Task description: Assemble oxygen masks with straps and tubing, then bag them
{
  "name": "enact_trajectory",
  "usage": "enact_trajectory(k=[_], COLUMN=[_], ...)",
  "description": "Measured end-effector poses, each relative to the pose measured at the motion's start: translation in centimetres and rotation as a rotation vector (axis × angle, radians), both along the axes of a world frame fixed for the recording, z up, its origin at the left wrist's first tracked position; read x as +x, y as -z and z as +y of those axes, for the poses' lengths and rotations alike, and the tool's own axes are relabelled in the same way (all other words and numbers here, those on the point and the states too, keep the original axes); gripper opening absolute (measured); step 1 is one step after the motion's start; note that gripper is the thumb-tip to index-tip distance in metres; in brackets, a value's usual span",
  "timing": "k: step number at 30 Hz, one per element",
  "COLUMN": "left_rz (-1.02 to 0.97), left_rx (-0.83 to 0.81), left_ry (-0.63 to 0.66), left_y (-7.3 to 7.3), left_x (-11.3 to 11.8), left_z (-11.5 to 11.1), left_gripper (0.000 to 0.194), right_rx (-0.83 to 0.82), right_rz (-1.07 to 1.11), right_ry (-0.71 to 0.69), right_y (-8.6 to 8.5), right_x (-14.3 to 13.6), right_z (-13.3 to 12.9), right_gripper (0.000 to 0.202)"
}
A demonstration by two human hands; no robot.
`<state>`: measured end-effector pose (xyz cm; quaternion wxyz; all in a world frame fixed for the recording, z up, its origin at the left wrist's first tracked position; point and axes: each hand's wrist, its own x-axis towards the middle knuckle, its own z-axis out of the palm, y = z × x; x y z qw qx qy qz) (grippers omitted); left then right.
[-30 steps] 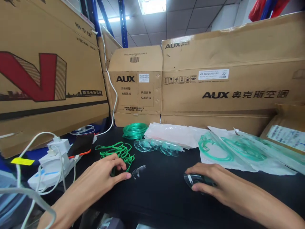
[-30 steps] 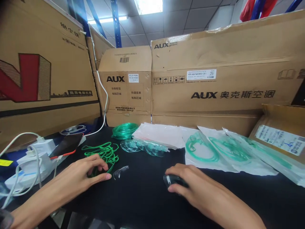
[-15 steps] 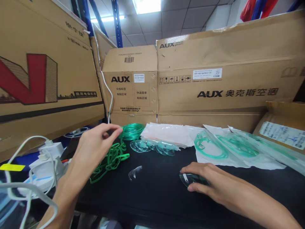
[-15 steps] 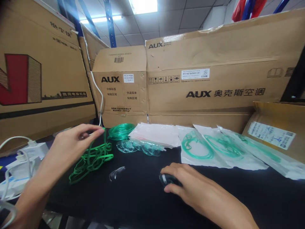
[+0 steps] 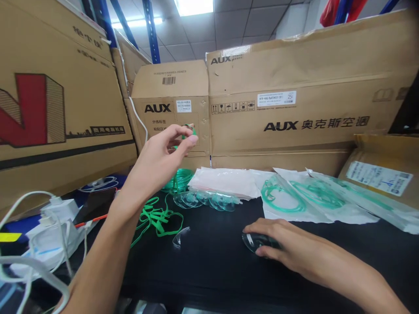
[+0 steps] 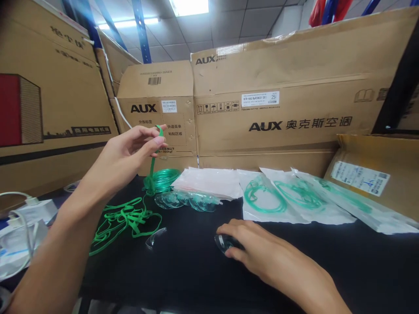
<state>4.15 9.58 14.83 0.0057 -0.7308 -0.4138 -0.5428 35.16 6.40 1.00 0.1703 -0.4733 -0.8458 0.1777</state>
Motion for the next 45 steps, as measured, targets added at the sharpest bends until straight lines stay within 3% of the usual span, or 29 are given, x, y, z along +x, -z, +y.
enact_trajectory(k=[6,10,14,17,19,22,25,27,30,33,35,40,45], left_rz=[0.172,0.35,0.469,0.488,0.484,0.439,0.434,0.5,0.609,0.651,0.652,0.584,0.441], left_rx=[-0.012,-0.115,-0.305,-0.402,-0.435,-0.455,-0.5,-0.54,-0.554,-0.513,-0.487,-0.38,-0.318], left_ry=[0.177,0.322,0.514,0.623,0.646,0.522,0.345,0.303,0.248,0.182,0.169,0.06,-0.176], left_y=[0.4,2.2,4.4,5.2,5.5,5.9,7.1,8.4,10.3,11.2,11.0,8.6,7.0], left_x=[4.5,5.8,5.9,5.8,5.6,5.0,4.0,3.2,1.8,0.7,0.2,-1.5,-6.4], left_z=[-2.5,-3.2,-2.9,-2.8,-2.8,-2.7,-1.9,-1.0,0.6,1.8,2.0,0.8,-0.6], left_gripper=[0.018,0.013,0.01,0.008,0.008,0.015,0.043,0.052,0.05,0.028,0.017,0.02,0.03], right_rx=[-0.023,-0.009,0.121,0.107,0.077,0.138,0.167,0.135,0.121,0.133,0.148,0.236,0.267], right_rz=[-0.025,-0.016,0.116,0.319,0.394,0.356,0.408,0.539,0.782,1.026,1.158,1.361,1.432], right_ry=[0.003,0.088,0.176,0.053,-0.039,-0.031,0.05,0.075,0.1,0.074,0.053,0.087,0.072], right_y=[0.2,-1.4,-3.2,-3.7,-3.8,-3.8,-3.8,-4.1,-4.7,-5.0,-5.1,-5.6,-5.7], right_x=[1.3,0.9,-0.6,-1.8,-2.5,-3.2,-3.3,-3.3,-3.2,-2.9,-2.7,-2.7,-3.0], right_z=[0.6,-0.3,0.0,0.5,0.6,0.7,0.7,0.5,0.0,-0.4,-0.5,-0.7,-0.4], right_gripper=[0.043,0.046,0.069,0.076,0.059,0.027,0.023,0.022,0.022,0.022,0.022,0.012,0.012])
